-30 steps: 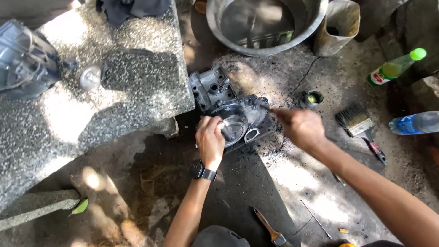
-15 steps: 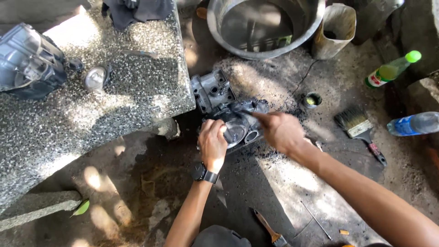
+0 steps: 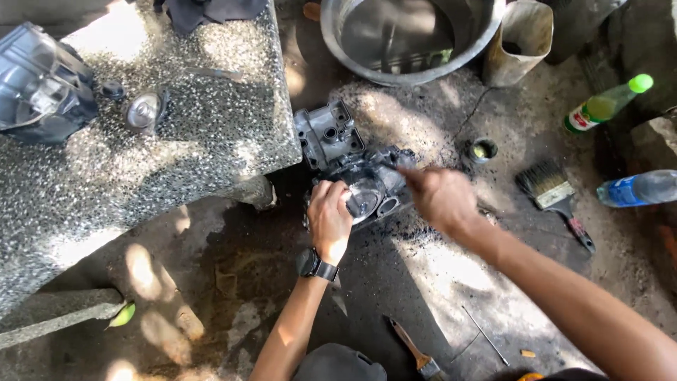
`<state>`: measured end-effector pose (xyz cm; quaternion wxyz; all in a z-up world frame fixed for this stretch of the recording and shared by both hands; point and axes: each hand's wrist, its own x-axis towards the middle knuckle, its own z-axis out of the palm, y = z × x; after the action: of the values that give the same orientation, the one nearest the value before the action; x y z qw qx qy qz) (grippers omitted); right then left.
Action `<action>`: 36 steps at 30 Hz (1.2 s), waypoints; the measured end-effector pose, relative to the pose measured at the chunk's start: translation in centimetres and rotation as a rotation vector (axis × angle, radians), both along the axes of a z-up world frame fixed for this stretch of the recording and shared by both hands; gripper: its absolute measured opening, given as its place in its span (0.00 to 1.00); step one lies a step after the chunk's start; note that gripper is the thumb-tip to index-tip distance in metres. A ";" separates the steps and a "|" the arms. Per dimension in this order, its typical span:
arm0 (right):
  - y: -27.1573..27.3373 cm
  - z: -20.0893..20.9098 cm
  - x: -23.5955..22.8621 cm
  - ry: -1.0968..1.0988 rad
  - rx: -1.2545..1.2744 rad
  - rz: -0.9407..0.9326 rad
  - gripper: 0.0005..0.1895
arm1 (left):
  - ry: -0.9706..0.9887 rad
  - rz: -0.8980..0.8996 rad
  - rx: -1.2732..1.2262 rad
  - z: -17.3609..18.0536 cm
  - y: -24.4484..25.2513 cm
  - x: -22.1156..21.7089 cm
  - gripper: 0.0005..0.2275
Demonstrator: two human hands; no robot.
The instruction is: Scraping and brushing off grime and old gasket material from a motorcycle engine casing.
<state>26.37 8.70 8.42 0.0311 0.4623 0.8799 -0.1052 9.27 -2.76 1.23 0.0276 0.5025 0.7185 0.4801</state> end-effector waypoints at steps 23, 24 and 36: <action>4.8 -1.5 3.4 -0.055 -0.161 -0.237 0.19 | 0.009 -0.005 0.019 -0.8 -0.2 -0.3 0.05; 4.0 -0.7 3.2 -0.087 -0.180 -0.221 0.19 | 0.007 0.004 0.013 -1.0 -0.3 -0.3 0.04; 3.2 -3.3 3.7 -0.181 0.071 0.131 0.24 | 0.026 -0.004 0.036 -0.2 -0.3 -0.2 0.04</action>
<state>30.11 11.93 5.09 0.1009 0.4121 0.9050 -0.0293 9.04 -3.04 1.04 0.0101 0.5104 0.7091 0.4863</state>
